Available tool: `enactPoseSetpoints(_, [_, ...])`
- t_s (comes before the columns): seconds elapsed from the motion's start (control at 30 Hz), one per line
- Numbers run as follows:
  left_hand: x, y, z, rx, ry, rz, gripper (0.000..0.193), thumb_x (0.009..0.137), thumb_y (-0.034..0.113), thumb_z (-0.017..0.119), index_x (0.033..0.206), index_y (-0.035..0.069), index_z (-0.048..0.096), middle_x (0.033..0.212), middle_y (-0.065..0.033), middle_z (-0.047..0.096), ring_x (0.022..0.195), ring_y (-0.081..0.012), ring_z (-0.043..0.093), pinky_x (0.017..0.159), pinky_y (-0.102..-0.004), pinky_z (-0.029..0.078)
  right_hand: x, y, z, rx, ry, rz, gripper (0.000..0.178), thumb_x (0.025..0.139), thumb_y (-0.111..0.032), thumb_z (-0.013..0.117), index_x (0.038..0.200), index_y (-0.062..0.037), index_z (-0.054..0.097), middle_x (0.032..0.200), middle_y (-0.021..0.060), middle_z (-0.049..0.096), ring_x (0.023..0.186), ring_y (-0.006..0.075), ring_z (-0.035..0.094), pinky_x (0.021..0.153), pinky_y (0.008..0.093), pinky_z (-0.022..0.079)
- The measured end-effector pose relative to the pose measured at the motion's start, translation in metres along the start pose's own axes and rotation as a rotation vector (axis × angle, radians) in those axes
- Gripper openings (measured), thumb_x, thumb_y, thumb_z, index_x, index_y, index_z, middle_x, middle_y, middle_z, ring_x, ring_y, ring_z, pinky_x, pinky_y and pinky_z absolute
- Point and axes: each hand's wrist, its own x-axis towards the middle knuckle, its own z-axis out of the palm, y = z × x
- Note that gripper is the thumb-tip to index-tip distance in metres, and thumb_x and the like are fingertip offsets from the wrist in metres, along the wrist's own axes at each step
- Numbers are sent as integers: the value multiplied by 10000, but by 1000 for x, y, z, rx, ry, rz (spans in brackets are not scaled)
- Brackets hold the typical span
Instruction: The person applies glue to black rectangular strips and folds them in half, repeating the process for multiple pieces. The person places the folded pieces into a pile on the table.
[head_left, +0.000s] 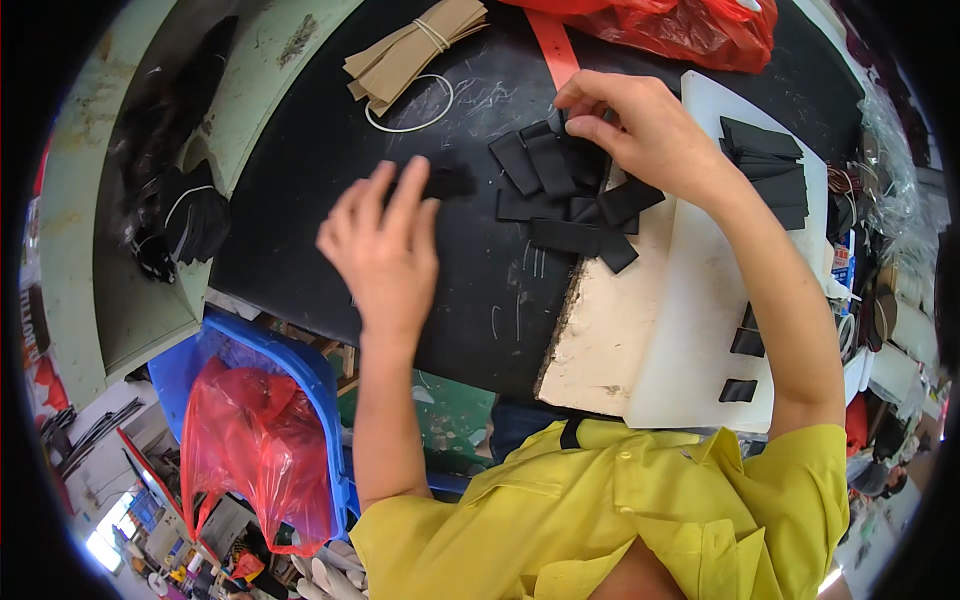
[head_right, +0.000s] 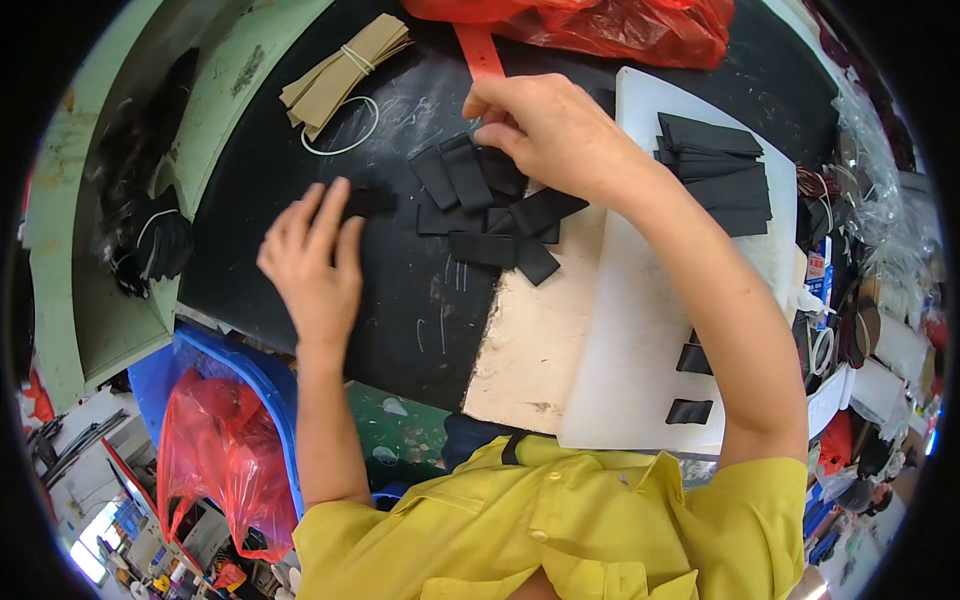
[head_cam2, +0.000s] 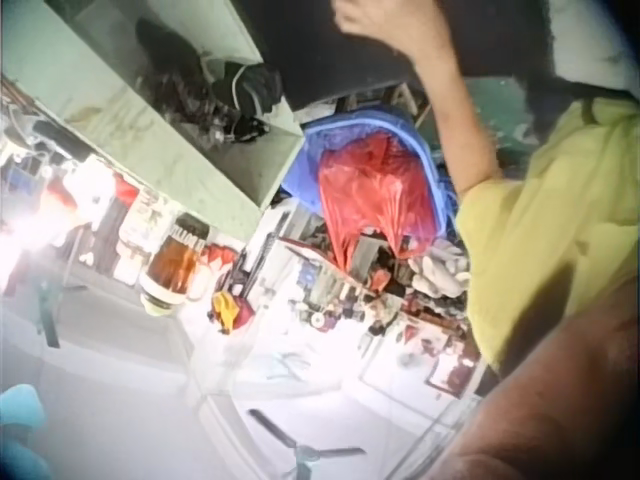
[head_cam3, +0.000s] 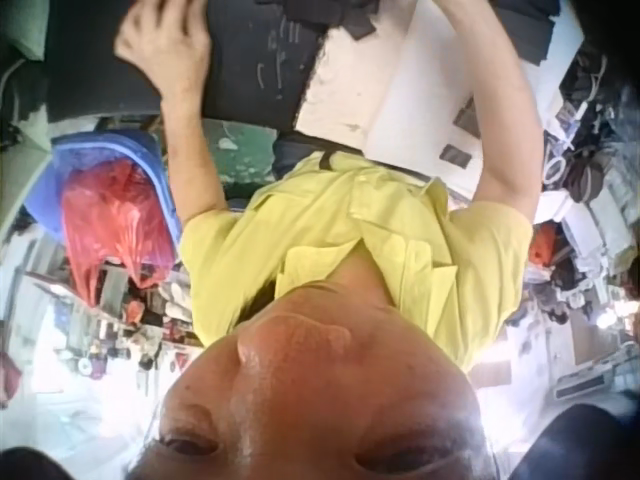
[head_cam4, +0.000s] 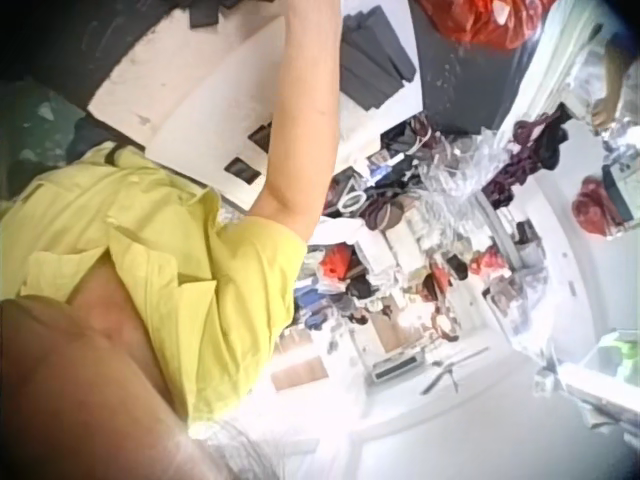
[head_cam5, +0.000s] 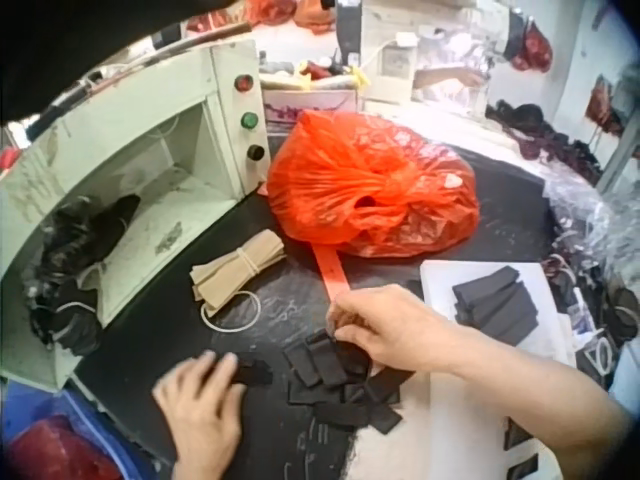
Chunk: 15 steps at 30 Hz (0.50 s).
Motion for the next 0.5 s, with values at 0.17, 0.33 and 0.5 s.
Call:
enactPoseSetpoints(0.17, [21,-28,-2,23,87,-81,490,857,234,776,1331,180,665,1283,-60,646,1183,-248,577,1044,-433,344,2,6,13,-169,115,-344,243,838,-109,751,1061,-29,694,973,141,710,974,345,664,834,412,519])
enactPoseSetpoints(0.33, [29,-49,-13,-449,370,-355,436,920,18,658,1353,31,607,1175,-118,716,1056,-190,671,934,-329,509,0,-8,15,-226,19,-288,258,795,-92,785,1025,-27,686,900,109,667,940,316,636,808,420,500])
enactPoseSetpoints(0.5, [11,-46,-23,-500,348,-429,220,956,45,665,1171,27,708,1050,-72,735,934,-128,669,833,-282,526,-2,-6,-23,286,-85,120,152,882,-66,707,1010,2,660,900,51,681,871,142,643,817,296,507])
